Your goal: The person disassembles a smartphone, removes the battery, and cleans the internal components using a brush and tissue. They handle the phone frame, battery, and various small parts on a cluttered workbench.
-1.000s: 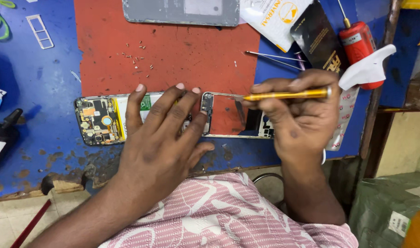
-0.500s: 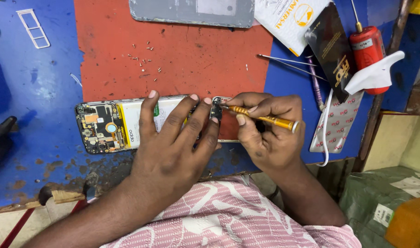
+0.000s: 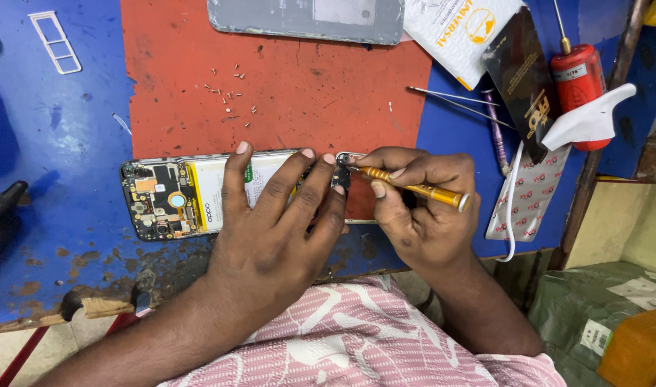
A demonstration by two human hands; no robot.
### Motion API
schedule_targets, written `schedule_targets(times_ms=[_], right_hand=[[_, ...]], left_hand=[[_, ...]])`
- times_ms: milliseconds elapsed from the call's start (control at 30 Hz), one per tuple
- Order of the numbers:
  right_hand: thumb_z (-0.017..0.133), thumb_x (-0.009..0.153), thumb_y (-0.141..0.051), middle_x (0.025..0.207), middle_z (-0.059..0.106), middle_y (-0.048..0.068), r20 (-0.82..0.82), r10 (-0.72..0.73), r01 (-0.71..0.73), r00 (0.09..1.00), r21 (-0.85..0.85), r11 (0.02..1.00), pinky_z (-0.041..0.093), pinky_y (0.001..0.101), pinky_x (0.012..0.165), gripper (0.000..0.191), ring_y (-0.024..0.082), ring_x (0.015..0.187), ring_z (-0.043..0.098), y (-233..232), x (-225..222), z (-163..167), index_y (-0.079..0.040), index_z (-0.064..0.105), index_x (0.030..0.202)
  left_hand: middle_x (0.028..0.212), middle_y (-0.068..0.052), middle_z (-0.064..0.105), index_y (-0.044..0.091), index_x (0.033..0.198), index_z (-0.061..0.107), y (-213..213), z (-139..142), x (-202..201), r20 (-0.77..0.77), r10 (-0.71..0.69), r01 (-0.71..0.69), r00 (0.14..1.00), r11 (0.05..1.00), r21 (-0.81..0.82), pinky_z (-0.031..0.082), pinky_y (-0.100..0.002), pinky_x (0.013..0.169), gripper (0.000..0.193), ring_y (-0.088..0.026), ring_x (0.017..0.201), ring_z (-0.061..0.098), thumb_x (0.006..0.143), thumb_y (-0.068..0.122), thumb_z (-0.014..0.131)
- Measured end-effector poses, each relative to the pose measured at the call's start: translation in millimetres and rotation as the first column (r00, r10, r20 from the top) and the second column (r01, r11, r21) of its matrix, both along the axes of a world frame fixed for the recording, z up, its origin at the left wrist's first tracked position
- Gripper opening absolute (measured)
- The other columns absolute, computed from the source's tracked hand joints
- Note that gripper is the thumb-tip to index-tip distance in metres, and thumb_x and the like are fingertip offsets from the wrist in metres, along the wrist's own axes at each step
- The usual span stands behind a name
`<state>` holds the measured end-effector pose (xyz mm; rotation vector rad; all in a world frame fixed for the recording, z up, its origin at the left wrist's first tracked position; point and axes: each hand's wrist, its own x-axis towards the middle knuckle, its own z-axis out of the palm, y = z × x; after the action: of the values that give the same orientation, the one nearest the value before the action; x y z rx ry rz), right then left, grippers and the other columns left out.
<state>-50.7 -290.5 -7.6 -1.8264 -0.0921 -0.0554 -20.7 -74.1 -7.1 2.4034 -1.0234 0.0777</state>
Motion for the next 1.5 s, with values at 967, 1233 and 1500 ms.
schedule_targets(times_ms=[967, 1233, 1500], right_hand=[[0.055, 0.109, 0.008, 0.120, 0.064, 0.025, 0.015, -0.014, 0.013, 1.000, 0.052, 0.999, 0.060, 0.0332, 0.103, 0.026, 0.021, 0.113, 0.069, 2, -1, -7, -0.003, 0.035, 0.124], [0.054, 0.111, 0.005, 0.120, 0.064, 0.025, 0.047, -0.002, -0.004, 0.999, 0.139, 0.990, 0.062, 0.0338, 0.100, 0.027, 0.022, 0.109, 0.070, -1, -5, -8, -0.006, 0.033, 0.125], [0.059, 0.108, 0.006, 0.121, 0.067, 0.027, 0.166, 0.004, 0.001, 0.986, -0.029, 1.000, 0.063, 0.0338, 0.094, 0.031, 0.025, 0.107, 0.073, 0, -4, 1, -0.007, 0.034, 0.121]], left_hand=[[0.126, -0.022, 0.049, -0.008, 0.123, 0.061, -20, 29, 22, -0.072, 0.129, -0.128, 0.989, 0.991, 0.023, 0.028, -0.064, 0.113, 0.054, -0.038, 0.125, 0.045, 0.086, 0.027, 0.078], [0.122, -0.022, 0.049, -0.006, 0.117, 0.058, -25, 28, 24, -0.228, 0.132, -0.163, 0.965, 0.978, -0.126, 0.031, -0.059, 0.102, 0.046, -0.040, 0.121, 0.043, 0.082, 0.014, 0.080], [0.088, -0.006, 0.063, 0.007, 0.105, 0.064, -28, 32, 28, -0.380, 0.190, -0.265, 0.905, 0.952, -0.154, 0.028, -0.050, 0.092, 0.026, -0.029, 0.105, 0.053, 0.085, 0.012, 0.080]])
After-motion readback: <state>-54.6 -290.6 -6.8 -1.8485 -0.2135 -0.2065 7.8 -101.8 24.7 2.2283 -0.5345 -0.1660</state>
